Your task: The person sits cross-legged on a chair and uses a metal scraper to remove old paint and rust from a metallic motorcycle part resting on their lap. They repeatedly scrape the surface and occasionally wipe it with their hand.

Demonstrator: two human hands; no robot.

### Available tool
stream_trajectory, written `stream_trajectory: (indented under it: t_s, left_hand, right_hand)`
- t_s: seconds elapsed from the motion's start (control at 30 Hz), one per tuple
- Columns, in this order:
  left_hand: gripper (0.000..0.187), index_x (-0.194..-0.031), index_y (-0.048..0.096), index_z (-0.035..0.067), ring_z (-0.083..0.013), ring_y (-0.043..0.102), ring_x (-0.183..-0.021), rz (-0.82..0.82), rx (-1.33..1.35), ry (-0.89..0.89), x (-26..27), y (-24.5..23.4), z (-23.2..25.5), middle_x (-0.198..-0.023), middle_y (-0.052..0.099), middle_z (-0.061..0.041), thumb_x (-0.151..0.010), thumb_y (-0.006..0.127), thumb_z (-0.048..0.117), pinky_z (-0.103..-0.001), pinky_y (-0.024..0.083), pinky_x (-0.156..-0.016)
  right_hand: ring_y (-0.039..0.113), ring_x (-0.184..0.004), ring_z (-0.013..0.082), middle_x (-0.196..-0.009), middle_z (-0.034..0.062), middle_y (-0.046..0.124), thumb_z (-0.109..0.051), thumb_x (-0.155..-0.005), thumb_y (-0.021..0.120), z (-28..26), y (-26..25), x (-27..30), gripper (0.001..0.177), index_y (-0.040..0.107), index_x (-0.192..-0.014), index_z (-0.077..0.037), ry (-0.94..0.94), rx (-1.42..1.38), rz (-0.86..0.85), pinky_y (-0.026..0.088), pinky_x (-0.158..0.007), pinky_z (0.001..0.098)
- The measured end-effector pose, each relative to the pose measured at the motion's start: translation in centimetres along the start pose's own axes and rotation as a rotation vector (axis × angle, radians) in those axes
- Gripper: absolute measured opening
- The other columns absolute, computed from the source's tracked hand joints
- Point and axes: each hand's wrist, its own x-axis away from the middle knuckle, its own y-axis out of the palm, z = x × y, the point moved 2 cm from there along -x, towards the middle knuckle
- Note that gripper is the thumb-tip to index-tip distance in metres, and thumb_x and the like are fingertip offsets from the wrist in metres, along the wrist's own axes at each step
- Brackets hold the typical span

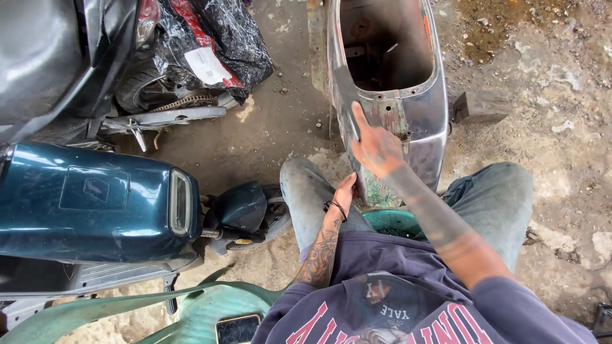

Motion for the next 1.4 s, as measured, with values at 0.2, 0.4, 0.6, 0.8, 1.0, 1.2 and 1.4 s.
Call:
stream_trajectory:
  t_s: [0.2,0.4,0.6,0.8,1.0,1.2,1.4]
  left_hand:
    - [0.023,-0.104,0.07,0.019,-0.0217,0.069,-0.055,0.03,-0.04,0.034,1.1,0.5,0.9,-0.069,0.062,-0.006,-0.102,0.06,0.039,-0.03,0.054,-0.05]
    - [0.02,-0.099,0.071,0.016,-0.0178,0.067,-0.074,0.007,0.015,0.032,7.9,6.5,9.3,-0.084,0.065,-0.004,-0.104,0.06,0.033,-0.032,0.057,-0.073]
    - [0.022,-0.1,0.072,0.023,-0.0155,0.071,-0.068,0.019,-0.015,-0.026,5.3,4.2,5.6,-0.077,0.067,0.001,-0.101,0.06,0.041,-0.029,0.059,-0.065]
    - [0.021,-0.102,0.07,0.021,-0.015,0.069,-0.06,0.021,0.019,-0.007,2.9,2.4,2.0,-0.073,0.063,0.0,-0.102,0.058,0.039,-0.029,0.058,-0.058]
    - [0.02,-0.096,0.07,0.018,-0.0183,0.069,-0.054,0.032,0.019,0.067,0.1,-0.1,-0.7,-0.068,0.061,-0.003,-0.101,0.061,0.034,-0.031,0.058,-0.053]
    - [0.021,-0.097,0.07,0.019,-0.0175,0.069,-0.057,0.034,-0.004,0.002,1.7,1.5,1.8,-0.07,0.062,-0.003,-0.102,0.06,0.036,-0.03,0.058,-0.055]
    - [0.02,-0.1,0.069,0.02,-0.0159,0.071,-0.061,0.026,0.012,-0.019,0.0,0.3,-1.1,-0.074,0.063,-0.001,-0.102,0.058,0.037,-0.03,0.059,-0.058]
  right_hand:
    - [0.059,-0.049,0.0273,-0.062,0.0129,0.067,-0.011,-0.096,0.052,-0.5,0.7,-1.2,0.08,0.017,-0.167,-0.011,-0.137,-0.092,0.102,0.048,-0.06,0.0406]
    - [0.075,-0.078,0.0392,-0.087,0.0175,0.077,-0.026,-0.093,0.055,0.9,2.2,8.2,0.088,0.01,-0.168,-0.037,0.021,0.081,-0.066,0.057,-0.072,0.0541]
    - [0.073,-0.099,0.044,-0.112,0.0165,0.071,-0.034,-0.093,0.049,1.3,-0.1,10.8,0.083,0.013,-0.165,-0.048,0.129,0.122,-0.138,0.058,-0.088,0.0584]
    - [0.074,-0.085,0.0454,-0.094,0.0196,0.075,-0.026,-0.091,0.049,1.4,-0.2,4.8,0.085,0.014,-0.167,-0.039,0.008,0.106,-0.094,0.056,-0.082,0.0604]
    - [0.061,-0.048,0.0284,-0.057,0.005,0.066,-0.016,-0.092,0.054,0.0,0.9,-3.8,0.078,0.026,-0.164,-0.015,-0.143,-0.049,0.069,0.057,-0.071,0.0519]
    - [0.06,-0.047,0.0233,-0.061,0.0118,0.068,-0.014,-0.096,0.054,0.4,-0.4,3.3,0.077,0.025,-0.168,-0.015,-0.119,0.06,0.094,0.05,-0.057,0.0419]
    - [0.073,-0.076,0.0365,-0.084,0.0181,0.071,-0.019,-0.093,0.049,2.4,-1.0,7.9,0.084,0.017,-0.169,-0.033,0.129,0.021,-0.045,0.054,-0.075,0.0511]
